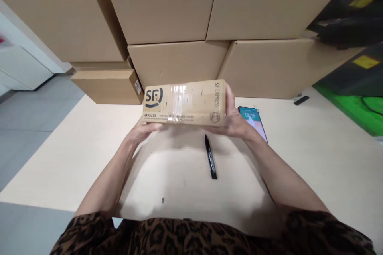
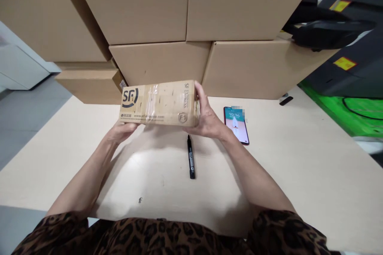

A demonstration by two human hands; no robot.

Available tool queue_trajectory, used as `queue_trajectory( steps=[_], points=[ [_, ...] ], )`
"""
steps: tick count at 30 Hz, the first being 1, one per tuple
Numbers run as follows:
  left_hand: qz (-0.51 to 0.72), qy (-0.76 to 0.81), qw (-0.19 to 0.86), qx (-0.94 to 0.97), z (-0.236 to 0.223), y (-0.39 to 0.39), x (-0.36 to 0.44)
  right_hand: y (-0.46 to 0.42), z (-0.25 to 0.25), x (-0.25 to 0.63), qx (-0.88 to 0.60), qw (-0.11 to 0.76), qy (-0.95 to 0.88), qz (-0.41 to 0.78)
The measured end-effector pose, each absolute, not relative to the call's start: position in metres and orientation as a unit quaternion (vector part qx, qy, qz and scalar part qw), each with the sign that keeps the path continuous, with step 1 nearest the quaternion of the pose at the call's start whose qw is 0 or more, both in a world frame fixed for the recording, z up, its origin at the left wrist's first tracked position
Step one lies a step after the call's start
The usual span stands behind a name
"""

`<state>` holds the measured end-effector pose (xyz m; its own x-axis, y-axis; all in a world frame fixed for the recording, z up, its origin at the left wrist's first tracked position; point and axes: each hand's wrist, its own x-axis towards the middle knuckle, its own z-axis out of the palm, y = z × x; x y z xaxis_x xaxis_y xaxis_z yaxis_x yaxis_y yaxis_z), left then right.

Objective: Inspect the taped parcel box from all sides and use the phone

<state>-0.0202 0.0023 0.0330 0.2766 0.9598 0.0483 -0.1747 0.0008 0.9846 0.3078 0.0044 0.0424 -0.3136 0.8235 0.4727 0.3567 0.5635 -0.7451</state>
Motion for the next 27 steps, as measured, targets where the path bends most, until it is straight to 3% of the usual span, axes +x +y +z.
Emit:
queue_trajectory(
  steps=[6,12,16,19,23,27],
  points=[
    [0.476,0.356,0.669,0.445,0.039,0.013,-0.035,0.010,0.029,0.300,-0.355,0.421,-0.832,0.063],
    [0.479,0.405,0.685,0.371,0.039,0.019,-0.048,0.003,0.021,0.293,-0.332,0.380,-0.863,0.014],
    [0.545,0.371,0.659,0.363,0.049,0.013,-0.041,0.001,0.026,0.294,-0.349,0.424,-0.835,0.016],
    [0.600,0.330,0.620,0.383,0.054,0.008,-0.028,0.001,0.039,0.296,-0.429,0.516,-0.727,0.143],
    [0.632,0.325,0.559,0.427,0.050,0.003,-0.014,-0.002,0.055,0.292,-0.426,0.548,-0.544,0.471],
    [0.602,0.303,0.548,0.495,0.040,-0.001,-0.009,-0.003,0.058,0.280,-0.406,0.556,-0.452,0.568]
  ],
)
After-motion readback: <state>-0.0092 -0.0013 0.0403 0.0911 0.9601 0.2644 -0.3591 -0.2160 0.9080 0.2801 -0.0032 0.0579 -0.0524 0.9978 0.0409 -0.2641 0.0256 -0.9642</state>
